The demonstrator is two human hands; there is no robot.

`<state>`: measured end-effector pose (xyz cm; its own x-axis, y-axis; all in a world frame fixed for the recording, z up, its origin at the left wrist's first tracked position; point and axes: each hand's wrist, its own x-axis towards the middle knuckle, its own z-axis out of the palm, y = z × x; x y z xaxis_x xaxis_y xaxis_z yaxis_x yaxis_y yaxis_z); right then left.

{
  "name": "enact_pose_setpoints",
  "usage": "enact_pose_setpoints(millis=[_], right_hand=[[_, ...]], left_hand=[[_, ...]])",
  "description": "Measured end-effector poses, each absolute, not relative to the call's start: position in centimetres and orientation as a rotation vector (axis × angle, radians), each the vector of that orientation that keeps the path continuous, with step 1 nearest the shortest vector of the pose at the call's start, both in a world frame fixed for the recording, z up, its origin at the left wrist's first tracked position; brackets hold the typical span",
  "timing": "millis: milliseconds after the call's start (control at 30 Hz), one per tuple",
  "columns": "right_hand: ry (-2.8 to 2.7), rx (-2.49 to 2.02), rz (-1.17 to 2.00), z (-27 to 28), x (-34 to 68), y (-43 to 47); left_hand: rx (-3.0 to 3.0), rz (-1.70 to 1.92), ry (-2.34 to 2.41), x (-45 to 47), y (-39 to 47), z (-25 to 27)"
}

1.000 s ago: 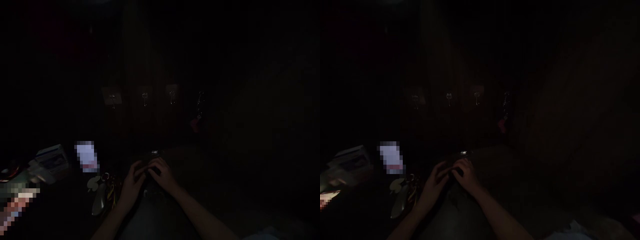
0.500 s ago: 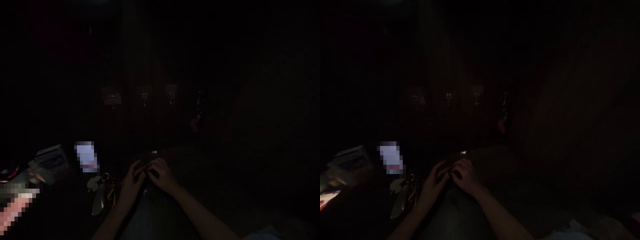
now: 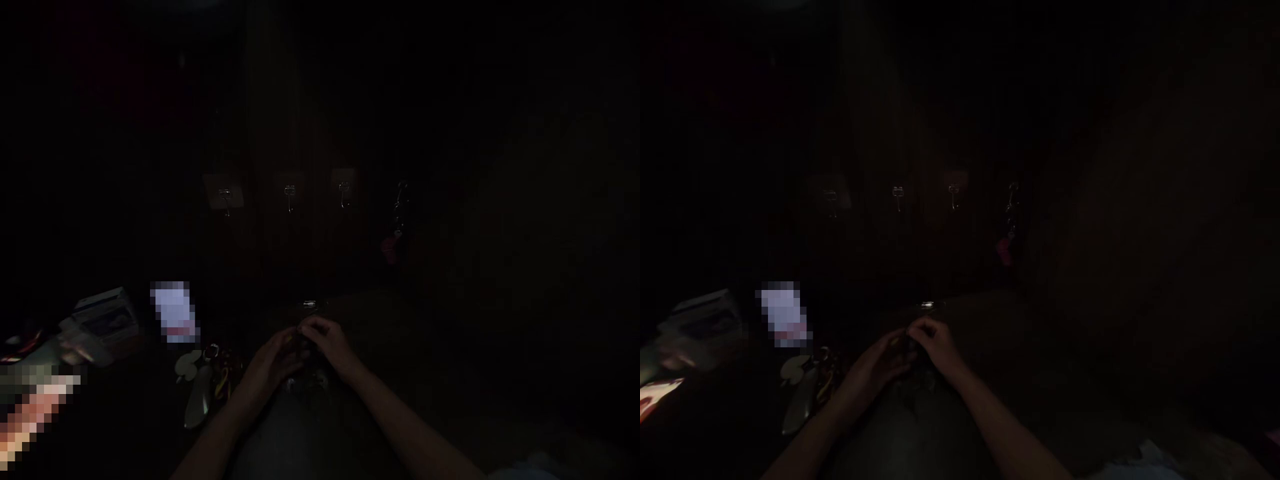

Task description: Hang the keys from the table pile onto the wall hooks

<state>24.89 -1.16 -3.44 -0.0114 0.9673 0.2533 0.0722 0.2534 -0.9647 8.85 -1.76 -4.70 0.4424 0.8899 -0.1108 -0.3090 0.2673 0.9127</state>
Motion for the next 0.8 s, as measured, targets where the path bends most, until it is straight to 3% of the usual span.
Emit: enact_pose_setpoints(millis=[500, 800], right_hand=[[-1.509, -1.156, 0.648, -3.1, 25.1, -2.0], [-1.416, -1.116, 0.259, 3.0, 29.5, 1.2]], left_hand=[[1.286, 0.942, 1.03, 8.7, -2.5, -2.7], [1.623, 0.993, 1.216, 7.9, -1.5, -4.6]])
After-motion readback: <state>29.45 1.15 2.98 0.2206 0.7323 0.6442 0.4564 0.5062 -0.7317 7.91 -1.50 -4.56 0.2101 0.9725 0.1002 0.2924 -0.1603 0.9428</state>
